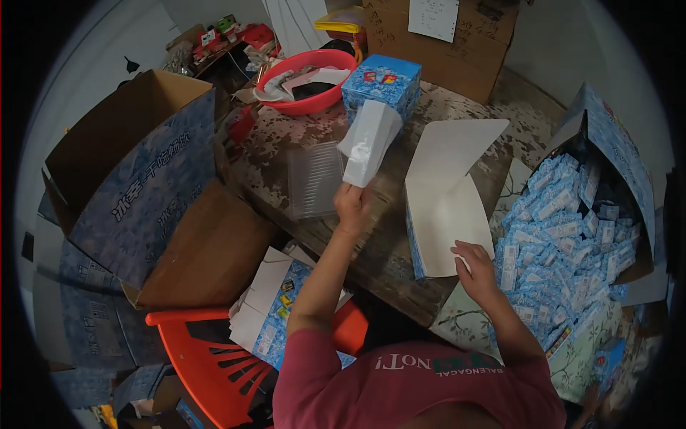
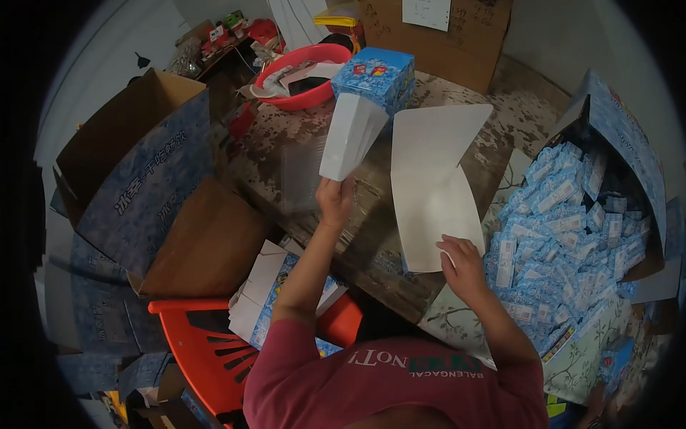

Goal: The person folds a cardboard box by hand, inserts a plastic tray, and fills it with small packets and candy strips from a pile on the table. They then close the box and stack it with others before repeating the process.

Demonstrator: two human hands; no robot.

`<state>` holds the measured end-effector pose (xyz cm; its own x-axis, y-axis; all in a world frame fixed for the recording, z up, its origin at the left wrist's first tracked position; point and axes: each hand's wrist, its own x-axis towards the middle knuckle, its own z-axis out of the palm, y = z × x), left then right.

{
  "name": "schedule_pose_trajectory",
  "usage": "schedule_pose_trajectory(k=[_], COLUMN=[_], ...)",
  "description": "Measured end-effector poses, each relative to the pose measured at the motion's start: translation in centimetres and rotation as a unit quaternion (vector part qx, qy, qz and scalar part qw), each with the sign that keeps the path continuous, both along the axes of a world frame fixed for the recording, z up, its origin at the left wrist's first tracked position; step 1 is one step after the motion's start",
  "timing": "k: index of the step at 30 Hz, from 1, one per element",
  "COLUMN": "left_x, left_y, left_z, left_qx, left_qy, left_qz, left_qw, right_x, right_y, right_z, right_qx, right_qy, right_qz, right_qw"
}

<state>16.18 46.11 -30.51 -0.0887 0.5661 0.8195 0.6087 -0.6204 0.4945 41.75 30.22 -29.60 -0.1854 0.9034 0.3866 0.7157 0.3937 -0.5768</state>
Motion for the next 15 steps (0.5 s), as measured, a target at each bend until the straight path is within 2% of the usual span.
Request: schedule_pose_trajectory(k=[6,7,8,9,10,12,13,14,15], left_x=[-1.2,-0.8,-0.4,-0.2,-0.3,-1.1,-1.3,-0.9,-0.3], left_y=[-7.2,-8.9,-10.1,-10.9,-11.9,-13.8,-14.0,-14.4,-14.9], left_z=[1.4,2.0,2.6,3.7,4.9,6.7,6.1,5.5,5.8], left_qx=[0.050,-0.042,-0.132,-0.163,-0.169,-0.328,-0.361,-0.366,-0.394], left_qy=[0.027,-0.157,-0.334,-0.489,-0.489,-0.643,-0.635,-0.635,-0.655], left_qz=[0.005,-0.078,-0.158,-0.206,-0.206,-0.296,-0.372,-0.372,-0.358], left_qw=[0.998,0.984,0.920,0.832,0.831,0.626,0.573,0.569,0.537], right_x=[-0.3,-0.3,-0.3,-0.4,-0.6,-0.8,-0.9,-1.0,-1.3], right_y=[-0.7,-0.8,-0.9,-1.1,-1.2,-1.2,-1.0,-0.6,-0.4], right_z=[-0.1,0.4,1.2,2.0,2.7,4.3,5.0,5.7,6.6], right_qx=[0.008,0.008,0.004,-0.002,-0.007,-0.013,0.004,0.023,0.021], right_qy=[0.044,0.045,0.078,0.111,0.111,0.250,0.286,0.323,0.322], right_qz=[0.002,0.003,-0.004,-0.013,-0.017,-0.022,-0.008,0.005,-0.003], right_qw=[0.999,0.999,0.997,0.994,0.994,0.968,0.958,0.946,0.947])
